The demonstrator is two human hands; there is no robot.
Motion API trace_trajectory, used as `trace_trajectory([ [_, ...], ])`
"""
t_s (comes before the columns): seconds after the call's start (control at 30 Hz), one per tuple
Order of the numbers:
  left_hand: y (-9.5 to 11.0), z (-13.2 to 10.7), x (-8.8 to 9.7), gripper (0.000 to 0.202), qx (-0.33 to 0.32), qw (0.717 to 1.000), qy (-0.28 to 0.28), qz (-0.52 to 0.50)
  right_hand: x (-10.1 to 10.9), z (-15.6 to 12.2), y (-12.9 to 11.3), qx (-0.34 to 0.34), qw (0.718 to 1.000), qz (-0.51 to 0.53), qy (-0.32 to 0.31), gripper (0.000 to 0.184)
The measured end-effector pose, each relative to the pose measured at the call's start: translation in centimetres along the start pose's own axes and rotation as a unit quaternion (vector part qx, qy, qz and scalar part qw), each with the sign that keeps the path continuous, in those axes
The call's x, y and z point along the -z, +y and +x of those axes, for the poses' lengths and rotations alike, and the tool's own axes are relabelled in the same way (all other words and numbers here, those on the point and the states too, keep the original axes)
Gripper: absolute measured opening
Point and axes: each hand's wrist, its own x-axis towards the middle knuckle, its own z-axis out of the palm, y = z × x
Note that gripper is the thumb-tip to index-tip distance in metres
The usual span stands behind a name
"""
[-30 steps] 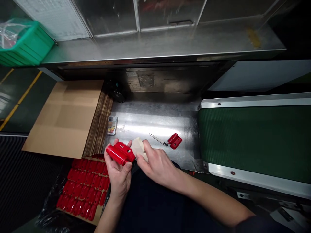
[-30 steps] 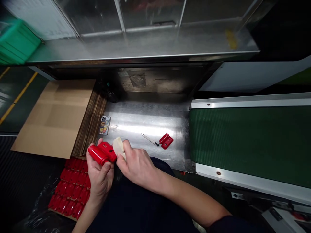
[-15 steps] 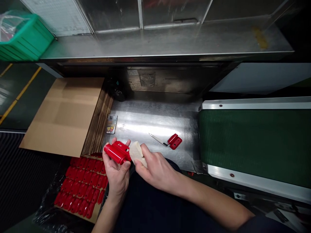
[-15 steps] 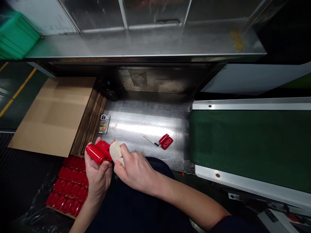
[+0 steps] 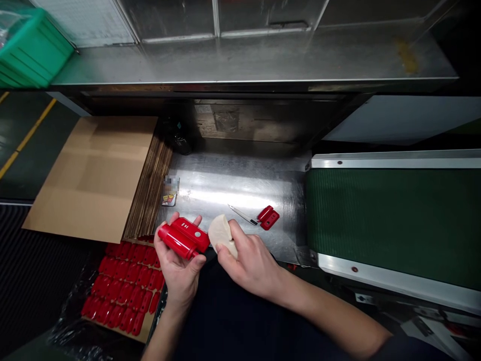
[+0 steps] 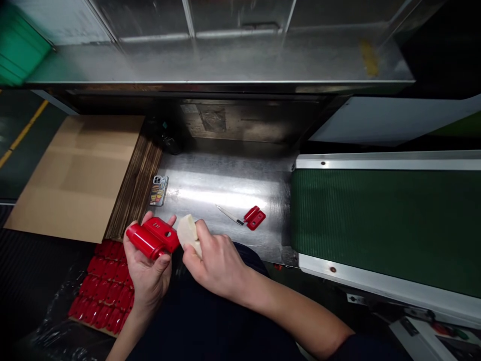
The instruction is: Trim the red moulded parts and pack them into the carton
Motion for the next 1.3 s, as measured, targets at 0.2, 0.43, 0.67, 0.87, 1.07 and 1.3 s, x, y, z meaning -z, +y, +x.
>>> trace_trajectory([
  [0.2, -0.2, 0.2, 0.1, 0.089, 0.008, 1.000, -0.011, 0.021, -0.6, 0.3, 0.2, -0.009, 1.000, -0.011, -0.004, 0.014],
  [0.43, -0.3, 0.3, 0.0, 0.089, -0.001, 1.000, -0.007, 0.018, -0.6, 0.4, -0.2, -0.007, 1.000, -0.008, 0.004, 0.013],
  [0.67, -0.5, 0.2, 0.5, 0.089, 0.000, 1.000, -0.007, 0.028, -1.1, 0.5, 0.2, -0.011, 1.000, -0.020, 0.005, 0.012],
  [0.87, -0.4, 0.3, 0.7, 0.088, 0.002, 1.000, -0.013, 0.025, -1.3, 0.4, 0.0, -0.009, 1.000, -0.025, -0.003, 0.011],
  [1.07, -0.2, 0.4, 1.1, 0.089, 0.037, 0.999, 0.001, -0.002, -1.0, 1.4, 0.6, 0.002, 0.996, -0.089, -0.024, 0.016],
  [1.3, 0.2, 0.5, 2.3, 0.074, 0.152, 0.986, 0.007, -0.070, 1.6, 11.5, 11.9, -0.208, 0.957, -0.204, 0.003, 0.040],
])
